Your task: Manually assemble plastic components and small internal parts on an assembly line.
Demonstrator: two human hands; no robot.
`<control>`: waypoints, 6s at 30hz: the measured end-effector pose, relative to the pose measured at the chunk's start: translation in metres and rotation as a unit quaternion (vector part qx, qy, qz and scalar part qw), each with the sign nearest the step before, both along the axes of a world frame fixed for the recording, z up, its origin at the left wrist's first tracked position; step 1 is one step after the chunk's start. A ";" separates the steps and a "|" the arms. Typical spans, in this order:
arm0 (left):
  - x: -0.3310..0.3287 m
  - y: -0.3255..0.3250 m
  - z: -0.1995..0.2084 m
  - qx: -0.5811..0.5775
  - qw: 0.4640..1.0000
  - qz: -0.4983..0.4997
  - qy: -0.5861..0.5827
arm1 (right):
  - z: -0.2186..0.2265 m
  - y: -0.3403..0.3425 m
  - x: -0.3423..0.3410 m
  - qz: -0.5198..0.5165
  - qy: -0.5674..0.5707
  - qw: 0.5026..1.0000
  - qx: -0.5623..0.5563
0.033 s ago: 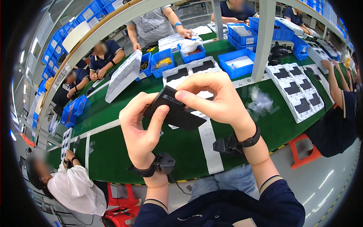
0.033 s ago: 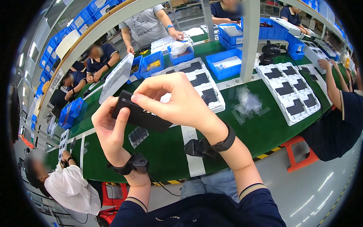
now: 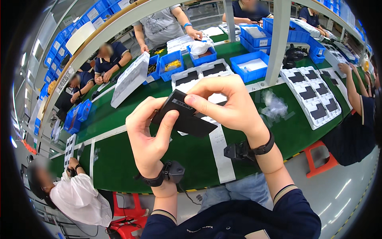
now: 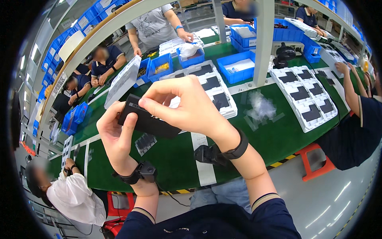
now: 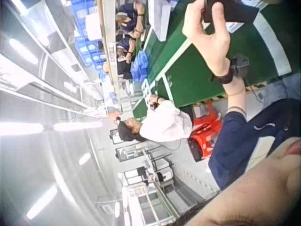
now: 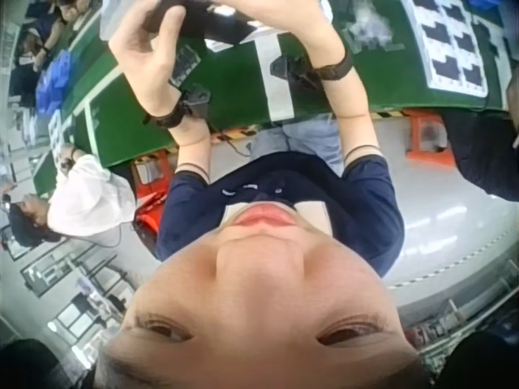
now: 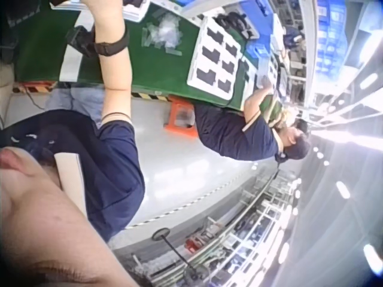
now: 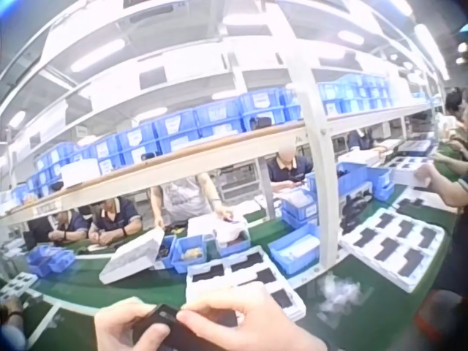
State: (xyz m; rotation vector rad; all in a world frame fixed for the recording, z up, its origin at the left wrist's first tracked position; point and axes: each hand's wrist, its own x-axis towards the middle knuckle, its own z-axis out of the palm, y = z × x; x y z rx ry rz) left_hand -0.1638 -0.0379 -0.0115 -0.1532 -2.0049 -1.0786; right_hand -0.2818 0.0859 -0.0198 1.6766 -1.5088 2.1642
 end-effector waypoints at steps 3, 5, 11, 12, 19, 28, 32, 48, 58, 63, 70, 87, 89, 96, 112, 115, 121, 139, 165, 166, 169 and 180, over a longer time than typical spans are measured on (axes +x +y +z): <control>0.001 0.000 0.002 -0.031 0.999 0.003 -0.025 | -0.003 0.002 -0.005 -0.052 0.087 0.995 0.011; 0.001 -0.001 0.001 -0.064 0.997 0.000 -0.045 | -0.006 0.002 -0.008 -0.061 0.093 0.993 0.029; 0.008 -0.011 0.006 -0.049 0.996 -0.005 -0.074 | -0.002 0.004 -0.006 -0.039 0.108 0.993 0.037; 0.008 -0.012 0.006 -0.049 0.996 -0.006 -0.073 | -0.001 0.008 -0.009 -0.006 0.129 0.989 0.066; 0.003 -0.014 0.001 0.096 0.980 -0.102 -0.143 | 0.005 0.010 -0.010 0.021 0.170 0.980 0.102; -0.040 -0.022 -0.017 0.314 0.902 -0.274 -0.109 | 0.004 0.010 -0.015 -0.068 0.133 0.989 -0.019; -0.042 -0.017 -0.016 0.250 0.945 -0.212 -0.013 | 0.003 0.018 -0.027 -0.151 0.148 0.977 0.005; -0.021 -0.011 -0.007 0.165 0.983 -0.083 0.001 | 0.002 0.023 -0.039 -0.035 0.136 0.990 -0.005; -0.057 -0.043 -0.028 0.170 0.976 -0.121 -0.063 | 0.015 0.045 -0.036 -0.333 0.210 0.919 0.012; -0.105 -0.104 -0.091 0.286 0.931 -0.011 -0.226 | 0.020 0.096 -0.053 -0.319 0.198 0.923 -0.089; -0.129 -0.116 -0.143 0.381 0.899 0.074 -0.202 | 0.016 0.141 -0.062 -0.344 0.266 0.896 -0.088; -0.122 -0.102 -0.134 -0.203 0.853 0.191 -0.442 | 0.036 0.128 -0.003 -0.003 0.385 0.918 0.097; -0.120 -0.105 -0.142 -0.178 0.872 0.163 -0.426 | 0.034 0.126 -0.004 -0.013 0.388 0.917 0.092; -0.122 -0.083 -0.149 -0.222 0.830 0.224 -0.460 | 0.026 0.122 -0.014 -0.058 0.407 0.909 0.072; -0.085 -0.122 -0.077 -0.048 0.977 0.141 -0.155 | 0.034 0.103 0.049 -0.121 0.425 0.890 0.110; -0.067 -0.130 -0.066 -0.002 0.974 0.155 -0.163 | 0.032 0.101 0.064 -0.189 0.447 0.871 0.070; -0.044 -0.130 -0.055 0.043 0.977 0.149 -0.145 | 0.102 0.124 0.154 -0.301 0.324 0.768 0.463; -0.049 -0.124 -0.047 0.050 0.985 0.074 -0.147 | 0.091 0.118 0.170 -0.371 0.377 0.720 0.449; -0.047 -0.120 -0.039 0.067 0.990 0.023 -0.121 | 0.018 0.121 0.068 -0.374 0.431 0.744 0.349; -0.044 -0.124 -0.040 0.072 0.989 0.026 -0.125 | 0.016 0.118 0.065 -0.348 0.404 0.780 0.326; -0.044 -0.126 -0.043 0.071 0.989 0.027 -0.124 | 0.004 0.114 0.058 -0.333 0.380 0.821 0.267; -0.044 -0.125 -0.045 0.039 0.990 0.056 -0.122 | -0.014 0.116 0.049 -0.334 0.410 0.838 0.131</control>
